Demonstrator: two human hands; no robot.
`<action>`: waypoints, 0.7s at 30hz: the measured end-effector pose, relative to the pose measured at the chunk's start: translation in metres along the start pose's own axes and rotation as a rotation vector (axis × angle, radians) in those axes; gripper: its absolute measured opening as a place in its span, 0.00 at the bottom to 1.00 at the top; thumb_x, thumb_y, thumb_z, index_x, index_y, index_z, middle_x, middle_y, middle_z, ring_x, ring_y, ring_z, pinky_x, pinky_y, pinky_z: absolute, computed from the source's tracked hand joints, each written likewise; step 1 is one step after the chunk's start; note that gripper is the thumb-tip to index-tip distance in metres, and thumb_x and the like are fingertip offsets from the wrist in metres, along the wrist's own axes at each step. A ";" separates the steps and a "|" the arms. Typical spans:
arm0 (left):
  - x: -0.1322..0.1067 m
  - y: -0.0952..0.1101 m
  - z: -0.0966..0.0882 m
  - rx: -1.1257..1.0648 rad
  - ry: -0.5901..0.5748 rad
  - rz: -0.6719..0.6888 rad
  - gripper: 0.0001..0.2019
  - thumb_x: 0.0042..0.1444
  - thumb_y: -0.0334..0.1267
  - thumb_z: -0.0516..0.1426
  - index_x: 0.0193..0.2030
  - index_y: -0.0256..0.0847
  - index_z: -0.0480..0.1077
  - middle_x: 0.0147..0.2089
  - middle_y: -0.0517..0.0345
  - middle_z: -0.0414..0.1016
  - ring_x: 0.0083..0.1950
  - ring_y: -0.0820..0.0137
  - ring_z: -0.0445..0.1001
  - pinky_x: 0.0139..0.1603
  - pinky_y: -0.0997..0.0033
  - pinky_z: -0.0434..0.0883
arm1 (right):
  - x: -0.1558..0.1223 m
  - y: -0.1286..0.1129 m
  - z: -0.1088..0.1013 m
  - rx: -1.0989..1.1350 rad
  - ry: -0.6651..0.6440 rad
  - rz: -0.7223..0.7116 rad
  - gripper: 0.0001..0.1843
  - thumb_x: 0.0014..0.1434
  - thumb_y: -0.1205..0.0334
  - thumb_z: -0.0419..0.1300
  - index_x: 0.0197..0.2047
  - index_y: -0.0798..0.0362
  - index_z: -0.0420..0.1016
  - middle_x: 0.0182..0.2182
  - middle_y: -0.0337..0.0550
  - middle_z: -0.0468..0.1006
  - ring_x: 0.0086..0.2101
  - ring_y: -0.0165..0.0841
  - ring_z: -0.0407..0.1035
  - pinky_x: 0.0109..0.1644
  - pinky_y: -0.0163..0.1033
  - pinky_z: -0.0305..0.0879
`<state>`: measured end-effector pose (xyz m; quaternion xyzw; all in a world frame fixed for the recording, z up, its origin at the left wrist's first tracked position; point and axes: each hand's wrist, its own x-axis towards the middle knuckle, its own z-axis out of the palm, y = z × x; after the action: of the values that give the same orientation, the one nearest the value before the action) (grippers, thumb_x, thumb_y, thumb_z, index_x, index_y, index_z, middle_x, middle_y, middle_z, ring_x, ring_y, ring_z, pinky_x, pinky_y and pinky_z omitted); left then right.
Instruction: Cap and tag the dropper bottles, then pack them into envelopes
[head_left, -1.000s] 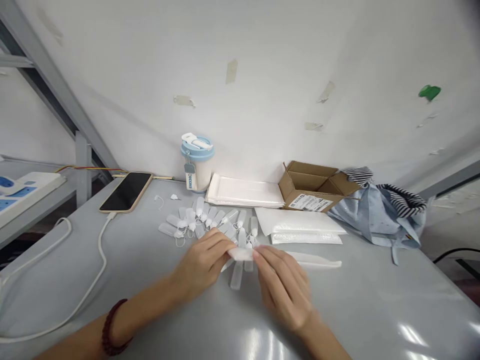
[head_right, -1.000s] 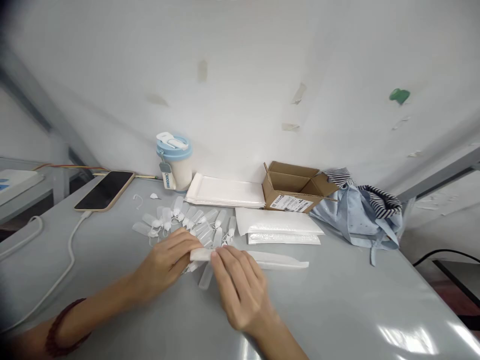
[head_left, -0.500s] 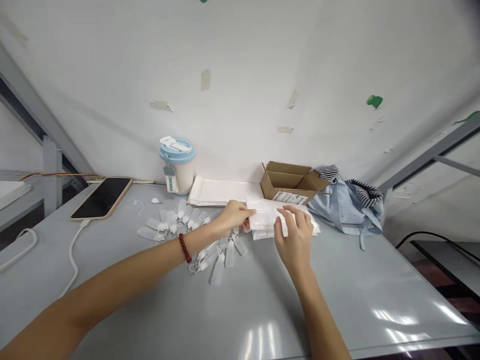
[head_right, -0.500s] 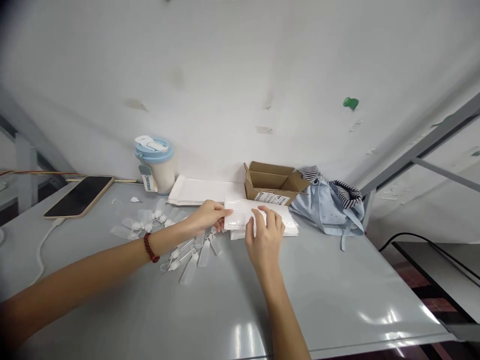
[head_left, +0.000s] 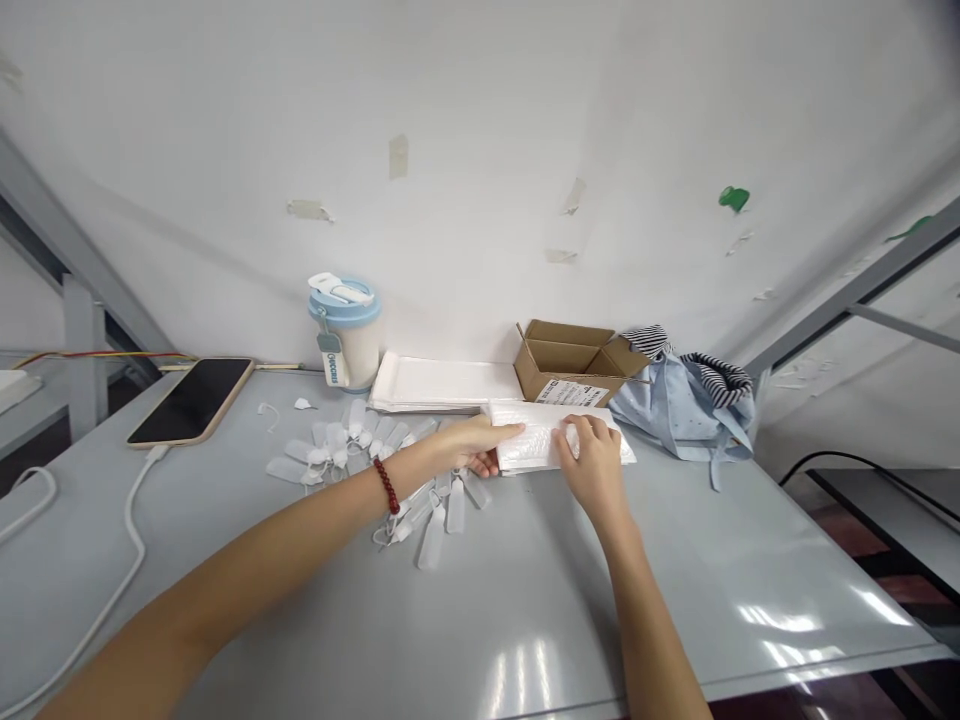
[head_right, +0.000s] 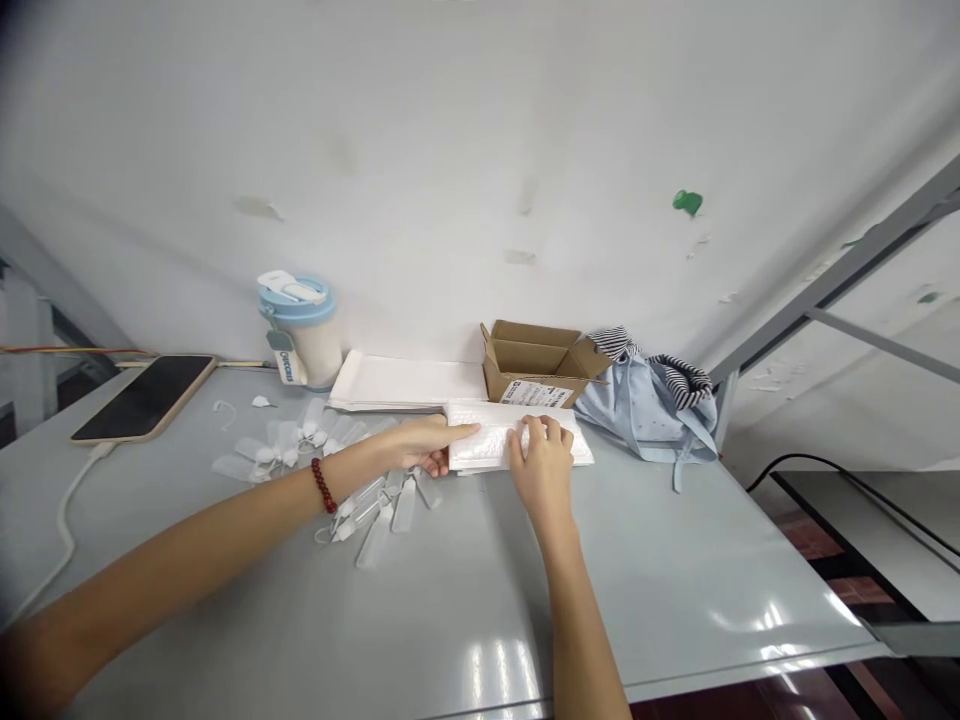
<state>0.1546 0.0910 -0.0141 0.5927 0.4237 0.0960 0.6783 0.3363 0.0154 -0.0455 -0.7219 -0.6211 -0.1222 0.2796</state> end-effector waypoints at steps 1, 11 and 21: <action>0.002 0.000 0.003 -0.009 0.007 0.012 0.18 0.61 0.49 0.54 0.34 0.33 0.70 0.20 0.61 0.69 0.18 0.76 0.67 0.20 0.76 0.67 | 0.000 0.001 0.002 0.006 0.003 -0.007 0.15 0.62 0.57 0.50 0.46 0.54 0.72 0.45 0.56 0.73 0.47 0.48 0.63 0.45 0.51 0.61; 0.006 -0.001 -0.003 0.038 0.047 -0.050 0.15 0.63 0.41 0.55 0.52 0.36 0.67 0.50 0.50 0.72 0.45 0.64 0.74 0.44 0.58 0.74 | 0.003 0.003 0.001 0.077 0.015 -0.038 0.17 0.63 0.56 0.49 0.47 0.54 0.72 0.49 0.56 0.71 0.50 0.47 0.63 0.48 0.52 0.63; -0.001 0.005 -0.002 0.039 0.148 0.070 0.15 0.62 0.39 0.56 0.54 0.36 0.66 0.53 0.49 0.70 0.48 0.63 0.73 0.46 0.56 0.73 | 0.003 -0.001 -0.004 0.108 0.024 -0.037 0.17 0.62 0.58 0.49 0.46 0.57 0.73 0.50 0.59 0.72 0.51 0.47 0.65 0.50 0.53 0.64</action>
<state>0.1541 0.0931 -0.0087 0.6117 0.4535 0.1549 0.6295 0.3363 0.0157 -0.0398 -0.6926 -0.6365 -0.1022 0.3235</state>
